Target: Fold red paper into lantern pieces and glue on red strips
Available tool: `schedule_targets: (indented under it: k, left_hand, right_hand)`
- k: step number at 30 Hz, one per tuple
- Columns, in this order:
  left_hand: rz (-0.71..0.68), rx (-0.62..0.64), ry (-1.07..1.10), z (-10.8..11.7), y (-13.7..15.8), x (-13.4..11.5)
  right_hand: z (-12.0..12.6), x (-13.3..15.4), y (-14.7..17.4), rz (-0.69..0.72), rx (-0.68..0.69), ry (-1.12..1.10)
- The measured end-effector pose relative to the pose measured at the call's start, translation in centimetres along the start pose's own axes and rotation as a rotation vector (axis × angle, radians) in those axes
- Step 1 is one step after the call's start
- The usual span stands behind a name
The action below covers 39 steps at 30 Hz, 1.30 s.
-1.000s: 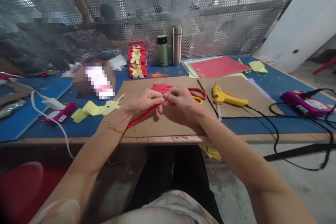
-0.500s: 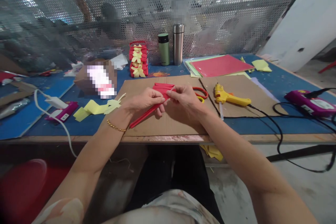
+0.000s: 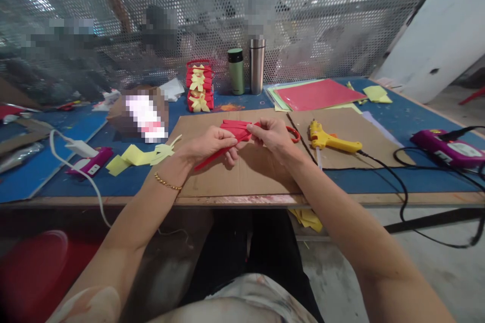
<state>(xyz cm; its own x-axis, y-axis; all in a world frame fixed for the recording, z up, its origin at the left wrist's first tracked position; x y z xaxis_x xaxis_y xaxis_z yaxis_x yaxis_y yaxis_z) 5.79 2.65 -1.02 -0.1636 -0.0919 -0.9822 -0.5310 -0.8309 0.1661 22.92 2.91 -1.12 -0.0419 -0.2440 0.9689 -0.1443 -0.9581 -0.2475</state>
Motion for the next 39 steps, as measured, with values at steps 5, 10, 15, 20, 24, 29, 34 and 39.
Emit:
schedule_targets:
  k: [5,10,15,20,24,29,34,39]
  left_hand:
    - [-0.004,0.033,-0.03,0.0,0.2,-0.3]
    - [0.012,0.055,-0.03,-0.2,0.4,-0.6]
    - [0.017,0.043,-0.047,0.2,0.0,-0.6]
    - [0.01,0.063,-0.059,0.3,-0.2,-0.5]
    - [-0.032,0.025,-0.075,0.4,-0.2,-0.7]
    - [-0.048,0.012,-0.046,0.4,0.0,-0.8]
    - [0.001,0.018,-0.174,1.2,0.0,-0.9]
    - [-0.008,0.034,-0.212,1.5,-0.1,-0.9]
  right_hand:
    - [-0.1,0.3,0.1,0.003,0.008,0.01]
    - [0.0,0.7,0.1,0.037,-0.005,0.009]
    - [0.8,1.0,-0.2,0.055,-0.042,-0.023]
    - [1.1,0.8,-0.4,0.043,-0.051,-0.02]
    - [1.1,0.7,-0.5,0.047,-0.048,-0.015]
    - [1.3,0.6,-0.6,0.033,-0.064,-0.035]
    - [1.6,0.6,-0.7,0.039,-0.101,-0.073]
    - [1.7,0.4,-0.8,0.026,-0.097,-0.077]
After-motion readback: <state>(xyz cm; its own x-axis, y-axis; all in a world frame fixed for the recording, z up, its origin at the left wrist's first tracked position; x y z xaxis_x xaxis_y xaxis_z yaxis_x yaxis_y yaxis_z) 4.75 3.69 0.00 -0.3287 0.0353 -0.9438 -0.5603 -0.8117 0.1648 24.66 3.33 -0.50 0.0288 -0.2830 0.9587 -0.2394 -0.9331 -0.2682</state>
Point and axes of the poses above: each hand's wrist, its own y-axis away from the middle knuckle, its own z-axis out of the back of the hand, x = y × z, the point moved 6 cm from there along -y, towards the middle knuckle, and after that the axes turned 9 degrees about -x, right-handed, at the moved point
